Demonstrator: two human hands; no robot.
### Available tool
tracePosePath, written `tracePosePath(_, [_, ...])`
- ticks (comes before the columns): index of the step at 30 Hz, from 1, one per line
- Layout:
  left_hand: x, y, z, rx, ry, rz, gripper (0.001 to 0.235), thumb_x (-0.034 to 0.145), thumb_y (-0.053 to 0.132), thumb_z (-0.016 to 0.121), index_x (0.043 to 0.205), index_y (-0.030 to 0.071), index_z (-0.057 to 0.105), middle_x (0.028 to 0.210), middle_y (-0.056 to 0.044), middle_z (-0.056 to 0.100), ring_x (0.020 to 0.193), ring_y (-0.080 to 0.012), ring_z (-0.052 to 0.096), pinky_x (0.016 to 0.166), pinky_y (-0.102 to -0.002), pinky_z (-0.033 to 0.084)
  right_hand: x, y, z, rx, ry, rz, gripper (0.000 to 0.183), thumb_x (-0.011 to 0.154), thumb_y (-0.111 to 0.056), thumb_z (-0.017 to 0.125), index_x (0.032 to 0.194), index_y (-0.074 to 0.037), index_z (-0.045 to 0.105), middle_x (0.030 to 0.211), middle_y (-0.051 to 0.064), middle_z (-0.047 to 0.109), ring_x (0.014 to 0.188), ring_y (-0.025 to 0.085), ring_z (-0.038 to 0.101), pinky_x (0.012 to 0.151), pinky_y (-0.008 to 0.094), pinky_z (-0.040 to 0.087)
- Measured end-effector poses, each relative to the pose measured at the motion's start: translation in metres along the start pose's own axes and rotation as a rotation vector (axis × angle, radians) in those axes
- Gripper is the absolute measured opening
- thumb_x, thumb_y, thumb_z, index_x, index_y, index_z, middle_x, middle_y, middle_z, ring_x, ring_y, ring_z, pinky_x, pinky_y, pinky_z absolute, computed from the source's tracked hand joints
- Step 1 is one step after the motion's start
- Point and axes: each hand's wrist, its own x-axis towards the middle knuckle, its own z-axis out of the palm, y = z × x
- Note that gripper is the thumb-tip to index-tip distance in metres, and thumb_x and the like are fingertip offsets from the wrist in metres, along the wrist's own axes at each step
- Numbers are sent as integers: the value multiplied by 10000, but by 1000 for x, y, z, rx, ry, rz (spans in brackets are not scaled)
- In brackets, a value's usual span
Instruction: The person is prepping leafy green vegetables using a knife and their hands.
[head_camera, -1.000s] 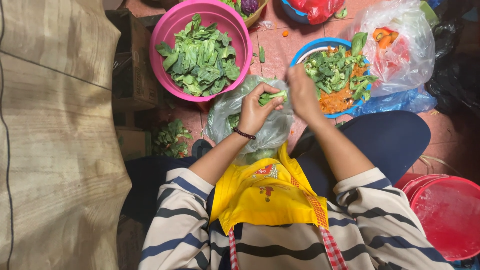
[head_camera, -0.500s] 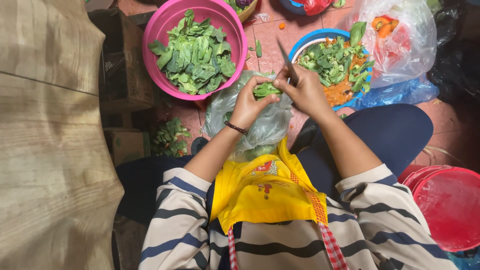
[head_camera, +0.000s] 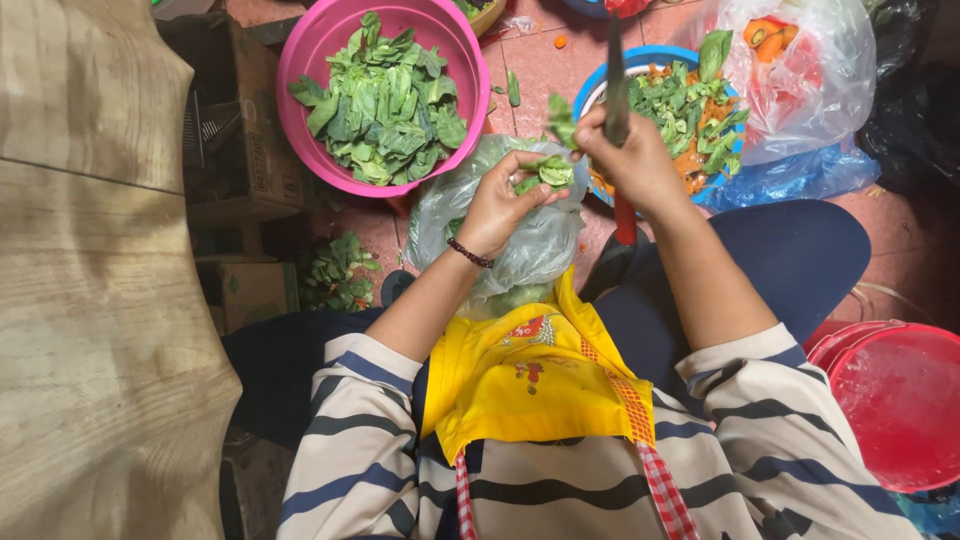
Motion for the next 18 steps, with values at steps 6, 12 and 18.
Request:
tracePosePath(6, [2,7,-2,-156,-40,-37,447,934,-109,649,1355,-33,521,1223,-291,631,1056,-447,695,929,-425,631,3,5,-40,9,116,9,156,1093,-101,638,1184,17,589,823,105,645,524,47,476,452,190,381])
tracePosePath(12, [1,30,-6,-285,-117,-85,371,987,-58,575,1343,-9,480,1250,-269,638,1127,-388,688,1018,-388,584,5,1,-77,-769,533,-336,455,922,110,780,1337,-18,642,1099,162,513,874,256,592,705,347,554])
tracePosePath(18, [2,20,-7,-356,-99,-128,311,1059,52,498,1340,-82,487,1247,-259,624,1128,-400,679,1017,-392,582,-1,-12,-22,-440,41,-105,348,895,-80,813,1211,-10,686,858,51,676,626,122,522,557,260,411])
